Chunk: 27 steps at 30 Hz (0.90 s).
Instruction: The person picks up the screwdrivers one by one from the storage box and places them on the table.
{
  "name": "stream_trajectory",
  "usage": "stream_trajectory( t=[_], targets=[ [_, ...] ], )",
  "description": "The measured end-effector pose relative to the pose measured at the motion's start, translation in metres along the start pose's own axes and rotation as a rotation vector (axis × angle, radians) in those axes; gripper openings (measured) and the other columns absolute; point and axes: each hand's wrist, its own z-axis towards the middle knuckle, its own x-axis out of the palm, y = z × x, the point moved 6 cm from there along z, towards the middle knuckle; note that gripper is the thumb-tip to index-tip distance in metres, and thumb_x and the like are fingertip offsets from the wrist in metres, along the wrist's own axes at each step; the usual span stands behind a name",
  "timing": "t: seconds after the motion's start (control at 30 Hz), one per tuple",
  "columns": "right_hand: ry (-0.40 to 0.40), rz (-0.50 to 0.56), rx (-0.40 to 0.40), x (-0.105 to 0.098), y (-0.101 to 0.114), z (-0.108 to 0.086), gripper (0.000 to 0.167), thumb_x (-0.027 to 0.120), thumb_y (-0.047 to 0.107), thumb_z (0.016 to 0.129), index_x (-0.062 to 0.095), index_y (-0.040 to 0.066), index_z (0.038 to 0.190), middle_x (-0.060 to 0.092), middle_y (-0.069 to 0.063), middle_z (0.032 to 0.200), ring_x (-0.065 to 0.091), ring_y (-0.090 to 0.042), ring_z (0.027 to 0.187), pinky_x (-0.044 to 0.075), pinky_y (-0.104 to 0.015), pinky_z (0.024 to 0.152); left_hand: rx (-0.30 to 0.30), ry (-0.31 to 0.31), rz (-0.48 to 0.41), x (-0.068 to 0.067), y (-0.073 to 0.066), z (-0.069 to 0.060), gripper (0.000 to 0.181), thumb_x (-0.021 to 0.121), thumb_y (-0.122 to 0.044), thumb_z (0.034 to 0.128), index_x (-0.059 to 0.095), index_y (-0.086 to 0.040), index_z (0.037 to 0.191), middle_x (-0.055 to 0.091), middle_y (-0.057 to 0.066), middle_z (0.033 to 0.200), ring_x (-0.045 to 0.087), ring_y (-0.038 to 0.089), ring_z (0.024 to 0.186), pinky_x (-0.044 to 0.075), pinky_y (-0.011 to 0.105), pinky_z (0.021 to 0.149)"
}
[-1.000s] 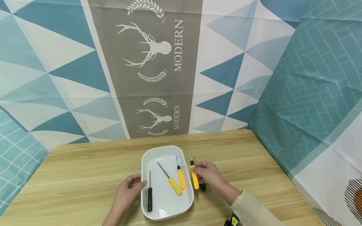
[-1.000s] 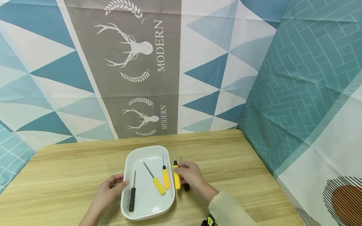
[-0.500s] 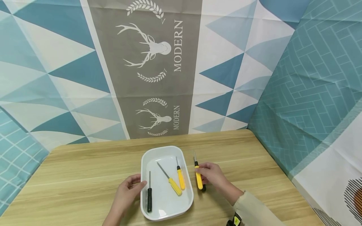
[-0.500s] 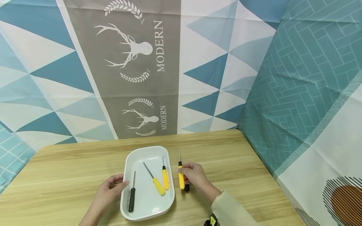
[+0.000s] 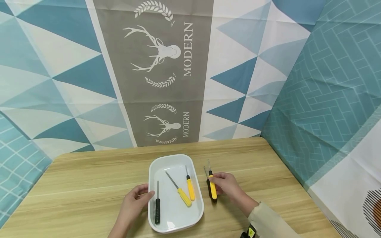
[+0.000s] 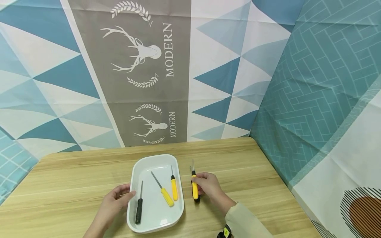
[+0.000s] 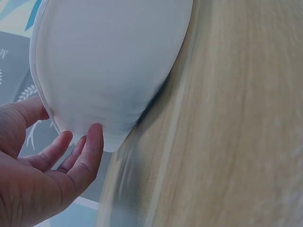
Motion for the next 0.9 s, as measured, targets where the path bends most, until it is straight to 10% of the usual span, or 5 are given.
stream_trajectory(
  t=[0.9],
  targets=[
    [-0.022,0.025,0.033,-0.013,-0.013,0.007,0.036,0.064,0.019,0.086,0.059,-0.006,0.111,0.062,-0.008,0.084,0.055,-0.015,0.066,0.051,-0.026,0.057,-0.015,0.003,-0.006,0.001,0.001,0.000,0.048,0.066,-0.021,0.0865,0.050,0.000,0.127,0.057,0.019,0.120,0.061,0.018,0.098,0.058,0.025,0.075]
  ],
)
